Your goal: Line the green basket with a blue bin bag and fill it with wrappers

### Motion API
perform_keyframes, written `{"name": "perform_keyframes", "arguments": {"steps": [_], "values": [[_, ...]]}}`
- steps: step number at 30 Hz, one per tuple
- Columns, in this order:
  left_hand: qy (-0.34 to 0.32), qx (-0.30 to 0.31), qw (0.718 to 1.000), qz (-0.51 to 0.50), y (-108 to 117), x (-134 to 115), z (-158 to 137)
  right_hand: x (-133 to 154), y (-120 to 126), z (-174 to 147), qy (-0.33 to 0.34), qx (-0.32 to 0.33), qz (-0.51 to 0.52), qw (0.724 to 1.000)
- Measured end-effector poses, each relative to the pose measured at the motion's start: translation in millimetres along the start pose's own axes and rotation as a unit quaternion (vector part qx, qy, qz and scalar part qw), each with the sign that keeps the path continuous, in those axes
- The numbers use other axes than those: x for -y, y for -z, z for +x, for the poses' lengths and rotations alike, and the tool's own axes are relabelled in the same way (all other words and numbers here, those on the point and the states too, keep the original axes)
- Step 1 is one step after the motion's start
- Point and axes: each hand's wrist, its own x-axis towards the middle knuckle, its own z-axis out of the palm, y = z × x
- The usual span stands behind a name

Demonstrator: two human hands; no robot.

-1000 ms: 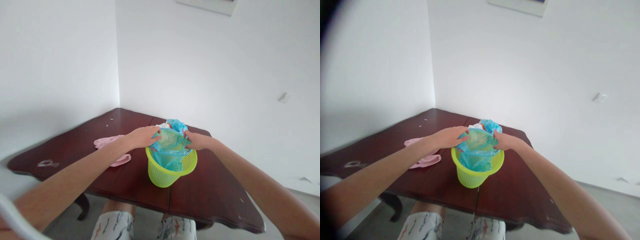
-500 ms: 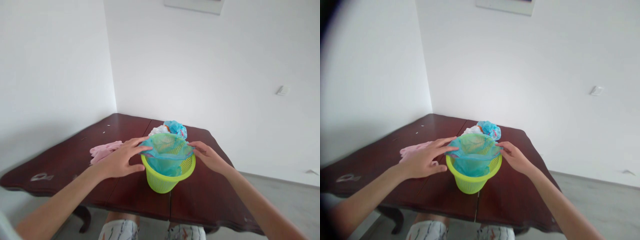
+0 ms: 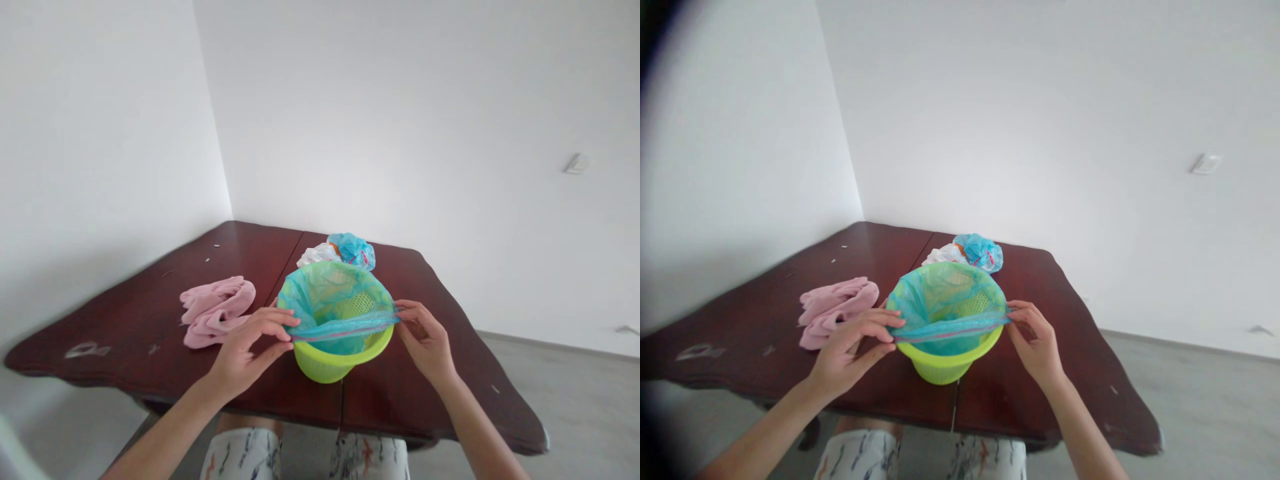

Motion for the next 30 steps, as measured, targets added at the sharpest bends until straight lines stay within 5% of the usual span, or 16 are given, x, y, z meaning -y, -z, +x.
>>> {"name": "perform_keyframes", "arguments": {"steps": [6, 10, 13, 17, 22, 26, 30], "values": [[-0.023, -0.142, 0.989, 0.028, -29.9, -7.3, -18.5, 8.0, -16.7, -21.3, 0.056, -0.016, -0.098, 0.994], [0.026, -0.189, 0.982, -0.011, -47.0, -16.7, -21.8, 11.5, -16.5, -24.2, 0.057, 0.027, -0.132, 0.989], [0.037, -0.158, 0.986, -0.034, -47.7, -18.4, -25.5, 14.3, -9.9, -23.7, 0.057, 0.057, -0.143, 0.986], [0.044, -0.043, 0.996, -0.059, -37.5, -16.5, -31.2, 21.3, -1.6, -25.3, 0.051, 0.103, -0.157, 0.981], [-0.024, 0.104, 0.993, 0.043, -27.3, -18.9, -28.6, 26.7, 1.1, -25.1, 0.073, 0.120, -0.260, 0.955], [-0.048, 0.134, 0.984, 0.110, -19.2, -24.5, -29.5, 17.6, 6.1, -20.1, 0.040, 0.129, -0.339, 0.931], [-0.087, 0.073, 0.983, 0.142, -1.9, -37.3, -21.5, 15.5, 18.2, -9.3, -0.009, 0.040, -0.360, 0.932]]}}
